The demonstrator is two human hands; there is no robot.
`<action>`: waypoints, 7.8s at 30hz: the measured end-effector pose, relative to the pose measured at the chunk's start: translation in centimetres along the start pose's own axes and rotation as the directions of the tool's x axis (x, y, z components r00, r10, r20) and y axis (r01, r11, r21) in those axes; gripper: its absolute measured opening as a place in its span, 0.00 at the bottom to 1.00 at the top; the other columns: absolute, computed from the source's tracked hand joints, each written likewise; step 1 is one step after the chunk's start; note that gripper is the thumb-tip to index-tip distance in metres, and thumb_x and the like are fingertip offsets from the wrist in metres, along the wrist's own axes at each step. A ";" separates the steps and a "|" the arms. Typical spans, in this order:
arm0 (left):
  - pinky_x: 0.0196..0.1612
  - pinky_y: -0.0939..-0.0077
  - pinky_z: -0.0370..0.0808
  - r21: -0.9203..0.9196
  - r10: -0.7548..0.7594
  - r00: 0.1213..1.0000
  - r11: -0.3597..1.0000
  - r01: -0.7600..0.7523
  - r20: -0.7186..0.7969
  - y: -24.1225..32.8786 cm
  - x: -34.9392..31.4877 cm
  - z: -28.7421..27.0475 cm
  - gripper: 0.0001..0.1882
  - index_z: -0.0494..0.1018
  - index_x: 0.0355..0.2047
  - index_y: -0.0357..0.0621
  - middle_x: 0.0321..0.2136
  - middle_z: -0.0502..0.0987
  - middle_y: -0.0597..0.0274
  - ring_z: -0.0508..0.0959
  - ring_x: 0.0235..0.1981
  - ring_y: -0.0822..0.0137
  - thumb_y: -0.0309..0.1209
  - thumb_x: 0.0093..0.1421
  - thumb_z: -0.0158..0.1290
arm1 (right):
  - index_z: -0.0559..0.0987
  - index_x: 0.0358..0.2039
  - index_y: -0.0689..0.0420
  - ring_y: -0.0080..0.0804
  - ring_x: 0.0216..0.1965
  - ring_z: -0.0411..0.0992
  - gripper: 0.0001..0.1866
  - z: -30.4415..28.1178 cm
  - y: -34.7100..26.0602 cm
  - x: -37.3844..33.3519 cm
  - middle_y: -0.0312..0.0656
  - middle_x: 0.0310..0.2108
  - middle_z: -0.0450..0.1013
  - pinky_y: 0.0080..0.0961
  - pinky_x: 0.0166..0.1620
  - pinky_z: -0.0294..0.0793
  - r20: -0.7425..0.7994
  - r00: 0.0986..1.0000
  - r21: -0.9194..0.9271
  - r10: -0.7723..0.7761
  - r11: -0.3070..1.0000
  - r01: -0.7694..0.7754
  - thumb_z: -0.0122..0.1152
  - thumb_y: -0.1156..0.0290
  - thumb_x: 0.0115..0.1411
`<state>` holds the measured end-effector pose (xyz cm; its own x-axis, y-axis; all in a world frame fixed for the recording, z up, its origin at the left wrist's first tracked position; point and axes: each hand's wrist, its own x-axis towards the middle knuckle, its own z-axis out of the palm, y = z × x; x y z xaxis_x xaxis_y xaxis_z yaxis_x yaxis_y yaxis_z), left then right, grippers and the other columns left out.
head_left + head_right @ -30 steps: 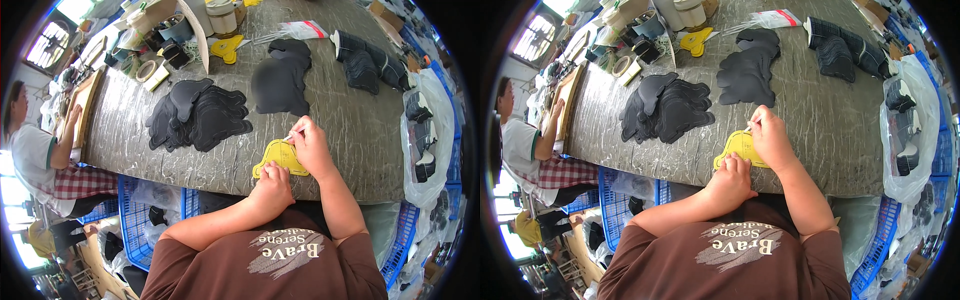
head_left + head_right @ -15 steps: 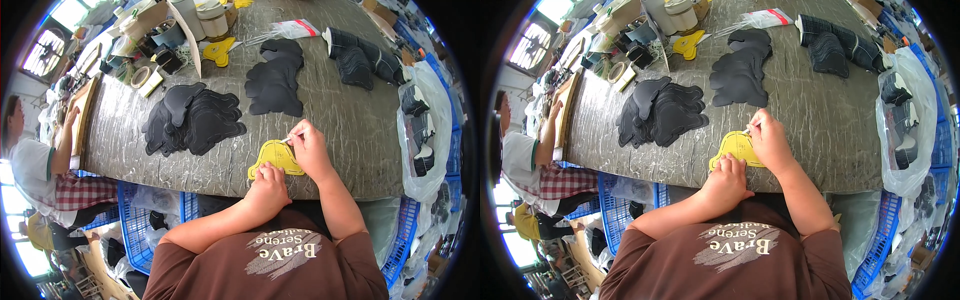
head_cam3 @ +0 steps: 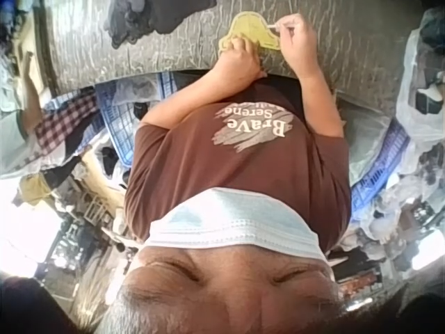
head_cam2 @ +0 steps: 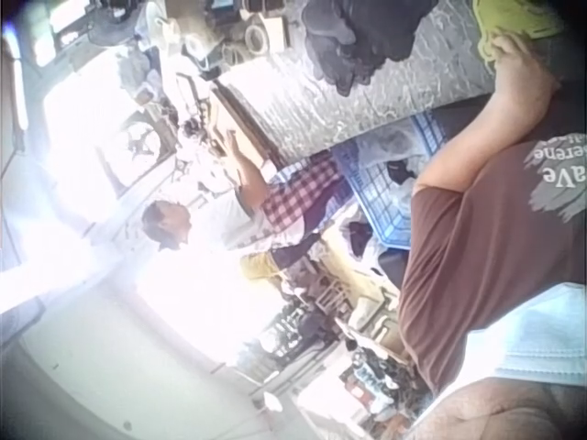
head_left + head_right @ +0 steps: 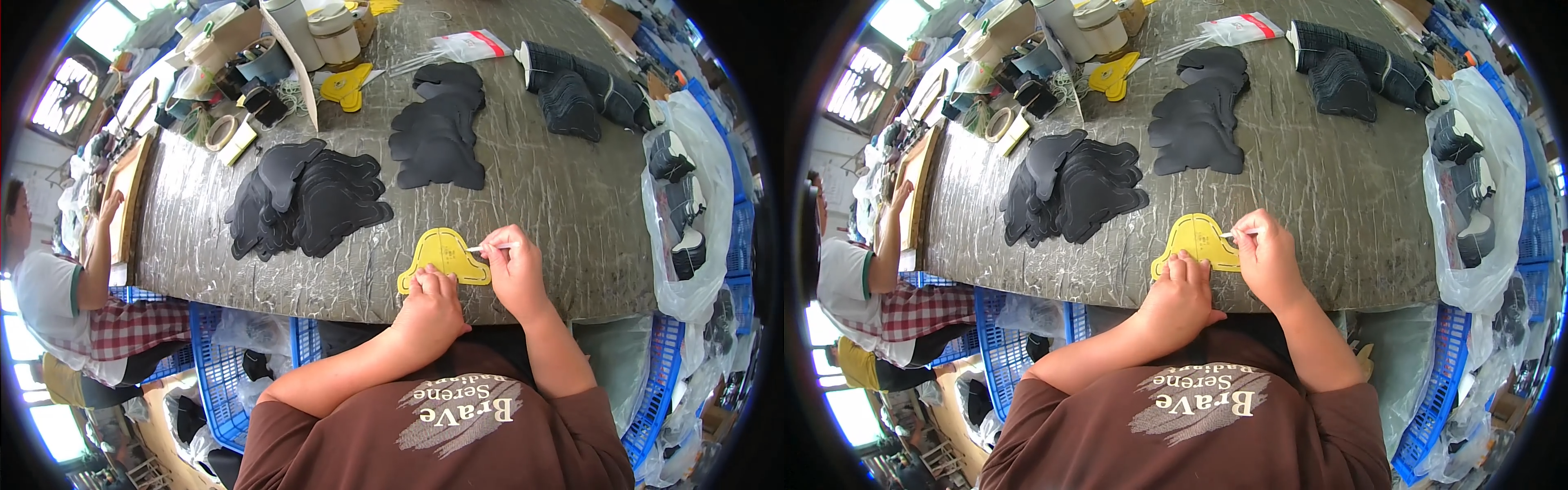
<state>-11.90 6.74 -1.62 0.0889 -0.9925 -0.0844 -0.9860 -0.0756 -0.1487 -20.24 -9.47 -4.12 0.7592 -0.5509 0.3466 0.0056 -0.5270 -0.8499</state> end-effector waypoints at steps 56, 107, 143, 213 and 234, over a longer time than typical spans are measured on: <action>0.35 0.69 0.76 -0.777 0.045 0.956 0.593 0.208 0.291 -10.3 6.6 -0.2 0.14 0.78 0.33 0.37 0.28 0.81 0.52 0.80 0.30 0.60 0.29 0.46 0.63 | 0.73 0.29 0.58 0.42 0.26 0.75 0.07 4.6 -4.7 -0.4 0.40 0.25 0.75 0.34 0.31 0.72 0.228 0.947 -0.079 -0.227 0.965 0.251 0.64 0.79 0.52; 0.28 0.74 0.77 -0.815 0.073 0.928 0.506 0.282 0.367 -10.3 6.8 -0.4 0.11 0.75 0.33 0.32 0.25 0.80 0.54 0.81 0.24 0.67 0.22 0.48 0.60 | 0.69 0.29 0.60 0.51 0.26 0.73 0.08 1.2 -4.2 -0.4 0.49 0.24 0.72 0.38 0.29 0.70 0.128 0.989 -0.119 0.074 0.991 -0.059 0.62 0.78 0.55; 0.45 0.59 0.75 -0.459 -0.080 0.995 0.887 0.042 -0.063 -9.4 6.3 0.5 0.29 0.70 0.47 0.42 0.32 0.79 0.49 0.79 0.36 0.48 0.30 0.43 0.68 | 0.71 0.38 0.61 0.51 0.38 0.74 0.10 -1.1 -0.5 6.4 0.51 0.35 0.72 0.43 0.38 0.73 0.023 0.996 -0.430 -0.081 0.899 0.083 0.57 0.80 0.55; 0.44 0.63 0.72 -0.599 -0.368 0.840 0.798 0.065 -0.398 -2.7 0.1 2.5 0.08 0.79 0.34 0.37 0.40 0.75 0.54 0.72 0.40 0.52 0.22 0.51 0.59 | 0.78 0.37 0.60 0.43 0.33 0.75 0.15 -1.6 -0.1 -2.8 0.41 0.35 0.70 0.36 0.36 0.74 0.096 0.993 -0.400 0.074 0.916 -0.030 0.70 0.73 0.48; 0.49 0.54 0.74 -0.120 -0.055 0.995 0.992 0.044 -0.083 1.4 1.6 0.2 0.44 0.70 0.55 0.36 0.46 0.71 0.33 0.73 0.45 0.42 0.62 0.50 0.53 | 0.71 0.29 0.65 0.38 0.28 0.69 0.09 -1.0 -2.1 2.3 0.44 0.31 0.69 0.30 0.32 0.70 -0.097 0.987 -0.109 -0.128 0.987 0.117 0.52 0.74 0.65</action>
<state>-13.09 5.04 -2.14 0.1306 -0.9914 0.0062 -0.9909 -0.1307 -0.0329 -19.13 -10.29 -1.10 0.6852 -0.5394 0.4895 0.0237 -0.6552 -0.7551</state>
